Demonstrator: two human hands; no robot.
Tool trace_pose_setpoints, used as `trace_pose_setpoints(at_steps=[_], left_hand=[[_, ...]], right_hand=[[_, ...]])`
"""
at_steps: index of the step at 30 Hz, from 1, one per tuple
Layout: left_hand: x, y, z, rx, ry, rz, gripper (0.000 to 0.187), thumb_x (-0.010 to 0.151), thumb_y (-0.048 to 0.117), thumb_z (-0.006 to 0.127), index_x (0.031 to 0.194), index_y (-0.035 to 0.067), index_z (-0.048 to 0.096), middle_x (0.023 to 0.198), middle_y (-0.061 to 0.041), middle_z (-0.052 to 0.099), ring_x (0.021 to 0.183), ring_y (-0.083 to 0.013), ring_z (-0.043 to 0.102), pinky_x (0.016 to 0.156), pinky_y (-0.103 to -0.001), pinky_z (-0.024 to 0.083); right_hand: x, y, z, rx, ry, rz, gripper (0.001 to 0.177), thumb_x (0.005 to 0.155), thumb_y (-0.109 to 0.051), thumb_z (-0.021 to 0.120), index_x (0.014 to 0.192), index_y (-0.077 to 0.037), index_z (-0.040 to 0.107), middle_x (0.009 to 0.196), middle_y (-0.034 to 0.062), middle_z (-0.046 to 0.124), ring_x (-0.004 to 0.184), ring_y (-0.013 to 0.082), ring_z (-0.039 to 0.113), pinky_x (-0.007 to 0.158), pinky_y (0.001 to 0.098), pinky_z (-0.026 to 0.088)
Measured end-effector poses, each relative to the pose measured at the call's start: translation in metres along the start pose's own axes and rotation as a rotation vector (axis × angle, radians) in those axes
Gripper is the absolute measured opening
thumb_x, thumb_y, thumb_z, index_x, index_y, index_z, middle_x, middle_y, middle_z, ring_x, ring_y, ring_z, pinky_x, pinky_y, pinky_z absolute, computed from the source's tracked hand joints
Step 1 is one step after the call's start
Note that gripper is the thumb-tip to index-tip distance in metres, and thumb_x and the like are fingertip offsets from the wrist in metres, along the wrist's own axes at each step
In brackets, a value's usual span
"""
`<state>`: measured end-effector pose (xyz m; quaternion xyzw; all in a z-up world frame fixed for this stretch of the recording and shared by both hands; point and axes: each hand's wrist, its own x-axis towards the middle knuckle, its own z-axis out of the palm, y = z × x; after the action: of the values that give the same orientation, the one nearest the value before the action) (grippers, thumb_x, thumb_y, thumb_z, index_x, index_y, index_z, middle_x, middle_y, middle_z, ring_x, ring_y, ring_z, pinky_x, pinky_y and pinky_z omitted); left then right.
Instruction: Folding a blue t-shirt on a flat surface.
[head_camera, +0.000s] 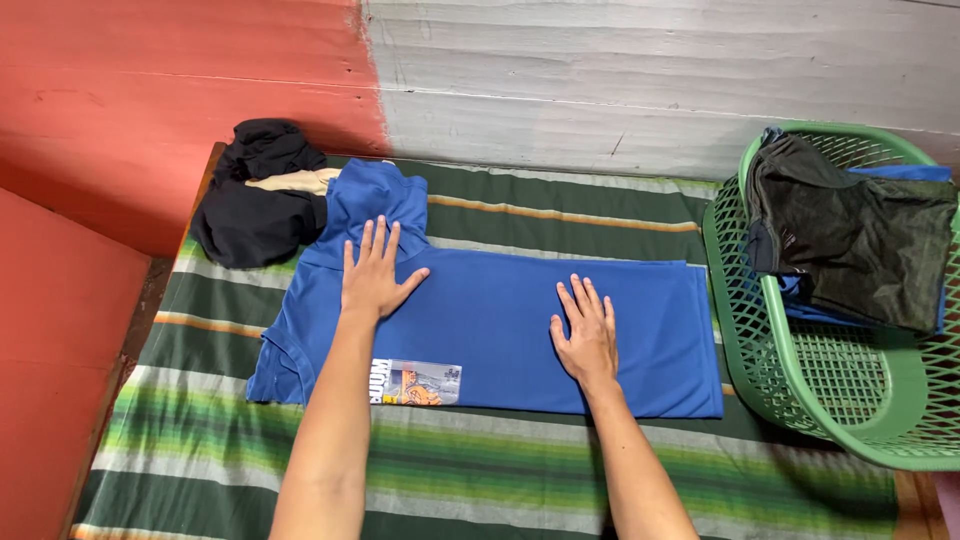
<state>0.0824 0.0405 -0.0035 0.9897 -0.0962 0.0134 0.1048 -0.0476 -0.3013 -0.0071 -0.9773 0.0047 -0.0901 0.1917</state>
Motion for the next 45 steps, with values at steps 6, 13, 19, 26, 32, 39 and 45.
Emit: trace_pose_setpoints(at_steps=[6, 13, 19, 26, 32, 39, 45], left_hand=[[-0.026, 0.017, 0.015, -0.129, 0.251, 0.065, 0.058, 0.097, 0.041, 0.062, 0.146, 0.01, 0.056, 0.146, -0.011, 0.051, 0.14, -0.0297, 0.045, 0.118, -0.049, 0.036], [0.009, 0.014, -0.002, 0.064, 0.251, 0.001, 0.043, 0.095, 0.026, 0.065, 0.137, 0.024, 0.062, 0.137, -0.007, 0.055, 0.124, -0.0302, 0.051, 0.093, -0.052, 0.043], [0.036, 0.029, -0.018, 0.21, 0.17, -0.205, 0.066, 0.084, 0.03, 0.064, 0.149, 0.031, 0.052, 0.137, -0.01, 0.05, 0.117, -0.0381, 0.05, 0.087, -0.059, 0.044], [0.038, -0.007, 0.05, -0.005, 0.194, 0.222, 0.029, 0.098, 0.015, 0.063, 0.127, 0.02, 0.061, 0.132, -0.001, 0.058, 0.128, -0.0236, 0.055, 0.106, -0.042, 0.045], [0.07, 0.006, 0.015, -0.048, 0.059, 0.126, 0.086, 0.066, 0.014, 0.072, 0.148, 0.012, 0.048, 0.165, -0.005, 0.038, 0.129, -0.0288, 0.049, 0.099, -0.046, 0.043], [0.091, 0.046, -0.047, 0.163, -0.298, -0.152, 0.113, 0.063, 0.031, 0.084, 0.158, 0.045, 0.024, 0.171, -0.008, 0.001, 0.131, -0.0358, 0.043, 0.096, -0.053, 0.046], [0.048, 0.01, 0.013, 0.014, 0.254, 0.167, 0.058, 0.089, 0.017, 0.069, 0.145, 0.018, 0.057, 0.143, -0.009, 0.051, 0.132, -0.0297, 0.053, 0.104, -0.046, 0.047]], right_hand=[[0.0, -0.002, -0.001, -0.01, -0.002, 0.006, 0.057, 0.093, -0.03, 0.057, 0.148, -0.016, 0.054, 0.161, 0.0082, 0.041, 0.152, 0.027, 0.032, 0.123, 0.0522, 0.02], [-0.001, -0.003, -0.002, -0.032, -0.007, -0.006, 0.057, 0.093, -0.03, 0.056, 0.148, -0.015, 0.053, 0.162, 0.0091, 0.04, 0.152, 0.0277, 0.031, 0.123, 0.0521, 0.02], [0.0, -0.002, 0.0, -0.027, 0.0, -0.005, 0.057, 0.093, -0.029, 0.055, 0.148, -0.016, 0.053, 0.162, 0.0088, 0.04, 0.152, 0.0274, 0.031, 0.123, 0.052, 0.02], [0.0, -0.003, -0.002, -0.031, -0.01, -0.003, 0.057, 0.093, -0.028, 0.056, 0.148, -0.014, 0.054, 0.162, 0.0094, 0.04, 0.152, 0.0278, 0.031, 0.123, 0.0526, 0.02], [0.003, -0.001, -0.001, -0.024, 0.008, -0.023, 0.057, 0.092, -0.028, 0.056, 0.147, -0.014, 0.053, 0.162, 0.0097, 0.04, 0.152, 0.0284, 0.032, 0.122, 0.053, 0.021], [0.003, -0.006, -0.005, -0.029, -0.015, -0.008, 0.057, 0.092, -0.028, 0.057, 0.148, -0.015, 0.053, 0.161, 0.0094, 0.04, 0.151, 0.0282, 0.032, 0.122, 0.053, 0.021], [0.002, -0.003, -0.001, -0.037, 0.007, -0.013, 0.058, 0.092, -0.028, 0.057, 0.148, -0.017, 0.052, 0.162, 0.0076, 0.039, 0.152, 0.0266, 0.031, 0.123, 0.0516, 0.02]])
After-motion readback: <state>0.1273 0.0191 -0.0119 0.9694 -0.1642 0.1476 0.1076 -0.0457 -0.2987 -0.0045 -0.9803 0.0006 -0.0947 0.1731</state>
